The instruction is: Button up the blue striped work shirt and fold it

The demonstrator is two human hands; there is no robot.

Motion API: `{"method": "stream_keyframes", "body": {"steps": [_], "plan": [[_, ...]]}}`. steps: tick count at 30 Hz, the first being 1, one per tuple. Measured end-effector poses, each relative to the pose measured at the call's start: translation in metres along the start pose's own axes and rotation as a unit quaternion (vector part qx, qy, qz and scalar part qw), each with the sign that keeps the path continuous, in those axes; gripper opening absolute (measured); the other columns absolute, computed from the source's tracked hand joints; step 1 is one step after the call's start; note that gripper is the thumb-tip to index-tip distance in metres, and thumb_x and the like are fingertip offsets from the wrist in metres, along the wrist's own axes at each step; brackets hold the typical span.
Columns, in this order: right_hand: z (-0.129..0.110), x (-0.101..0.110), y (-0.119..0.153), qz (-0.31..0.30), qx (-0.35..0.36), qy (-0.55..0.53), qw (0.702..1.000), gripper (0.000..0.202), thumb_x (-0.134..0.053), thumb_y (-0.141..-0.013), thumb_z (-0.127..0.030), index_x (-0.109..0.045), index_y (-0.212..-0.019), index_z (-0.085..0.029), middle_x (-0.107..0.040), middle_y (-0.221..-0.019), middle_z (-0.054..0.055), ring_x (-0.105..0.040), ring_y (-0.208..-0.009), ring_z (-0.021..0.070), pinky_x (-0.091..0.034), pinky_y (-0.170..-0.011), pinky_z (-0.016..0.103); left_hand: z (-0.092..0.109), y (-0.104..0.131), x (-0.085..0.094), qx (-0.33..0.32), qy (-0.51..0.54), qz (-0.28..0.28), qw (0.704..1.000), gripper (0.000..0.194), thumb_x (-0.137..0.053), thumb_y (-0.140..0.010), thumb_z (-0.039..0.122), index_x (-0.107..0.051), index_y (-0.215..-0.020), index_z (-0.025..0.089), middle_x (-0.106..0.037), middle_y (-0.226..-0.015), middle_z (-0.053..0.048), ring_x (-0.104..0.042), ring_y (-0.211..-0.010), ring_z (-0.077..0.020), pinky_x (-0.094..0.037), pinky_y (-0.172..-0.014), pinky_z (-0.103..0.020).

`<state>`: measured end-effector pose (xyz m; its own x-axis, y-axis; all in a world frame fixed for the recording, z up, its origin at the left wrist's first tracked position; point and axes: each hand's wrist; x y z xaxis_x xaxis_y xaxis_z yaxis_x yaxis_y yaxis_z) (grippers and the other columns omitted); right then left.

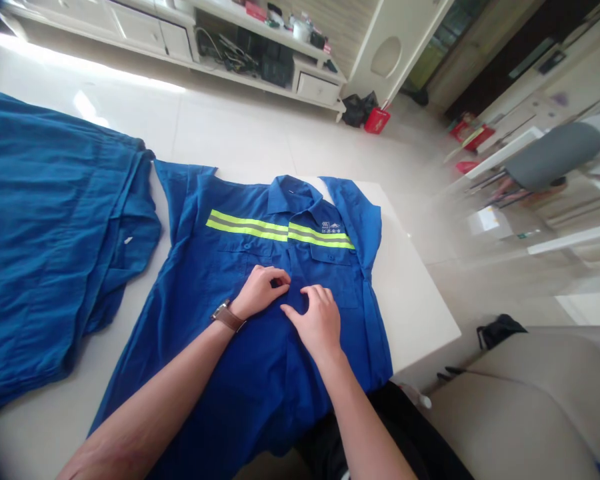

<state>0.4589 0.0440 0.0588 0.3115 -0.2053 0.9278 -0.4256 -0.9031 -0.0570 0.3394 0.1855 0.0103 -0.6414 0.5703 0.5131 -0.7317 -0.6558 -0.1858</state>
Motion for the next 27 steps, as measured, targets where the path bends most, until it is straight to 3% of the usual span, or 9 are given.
{"method": "stream_keyframes", "body": {"steps": [5, 10, 15, 19, 27], "plan": [[-0.017, 0.0, -0.018, -0.038, 0.006, 0.048, 0.998, 0.034, -0.076, -0.083, -0.038, -0.06, -0.109, -0.023, -0.069, -0.111, 0.008, -0.06, -0.109, 0.0294, -0.051, -0.089, 0.041, 0.0, -0.001, 0.004, 0.012, 0.035, -0.013, 0.999, 0.008, -0.067, -0.087, 0.019, -0.073, -0.084, 0.023, -0.075, -0.088, 0.002, -0.068, -0.084, -0.016, -0.039, -0.088, -0.034], [-0.008, -0.005, -0.027, -0.074, -0.041, 0.024, 0.996, 0.03, -0.061, -0.083, -0.014, -0.059, -0.111, -0.024, -0.071, -0.1, 0.004, -0.065, -0.097, 0.0245, -0.049, -0.078, 0.034, -0.001, 0.0, 0.006, 0.021, 0.061, -0.02, 0.998, 0.007, -0.068, -0.09, 0.026, -0.073, -0.086, 0.023, -0.076, -0.088, 0.001, -0.068, -0.083, -0.0166, -0.041, -0.09, -0.034], [0.005, -0.007, -0.027, -0.04, -0.079, -0.058, 0.994, 0.021, -0.059, -0.083, -0.019, -0.066, -0.102, -0.026, -0.071, -0.088, 0.001, -0.067, -0.087, 0.0224, -0.048, -0.076, 0.032, -0.003, 0.001, 0.003, 0.02, 0.054, -0.018, 0.998, 0.003, -0.069, -0.087, 0.022, -0.072, -0.087, 0.023, -0.076, -0.087, 0.002, -0.068, -0.081, -0.0159, -0.043, -0.089, -0.033], [0.002, -0.005, -0.027, -0.03, -0.076, -0.126, 0.989, 0.024, -0.06, -0.082, -0.021, -0.07, -0.104, -0.025, -0.072, -0.086, 0.001, -0.067, -0.085, 0.0214, -0.051, -0.078, 0.032, -0.002, 0.001, 0.002, 0.007, 0.024, -0.025, 0.999, 0.01, -0.066, -0.084, 0.015, -0.072, -0.086, 0.023, -0.076, -0.087, 0.002, -0.069, -0.082, -0.0162, -0.041, -0.093, -0.035], [-0.004, 0.0, -0.025, -0.056, -0.051, -0.108, 0.991, 0.03, -0.058, -0.083, -0.02, -0.073, -0.109, -0.023, -0.073, -0.082, 0.002, -0.068, -0.085, 0.0219, -0.05, -0.08, 0.033, 0.0, 0.001, 0.003, 0.018, 0.062, -0.013, 0.998, 0.018, -0.065, -0.082, 0.013, -0.065, -0.097, 0.022, -0.076, -0.089, 0.004, -0.068, -0.077, -0.0134, -0.045, -0.091, -0.031]]}}
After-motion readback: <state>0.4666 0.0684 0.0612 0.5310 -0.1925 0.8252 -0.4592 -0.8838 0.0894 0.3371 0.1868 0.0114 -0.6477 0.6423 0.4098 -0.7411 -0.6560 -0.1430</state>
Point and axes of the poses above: each hand's wrist, its own y-axis away from the middle knuckle, its own x-axis out of the back of the hand, z = x × y
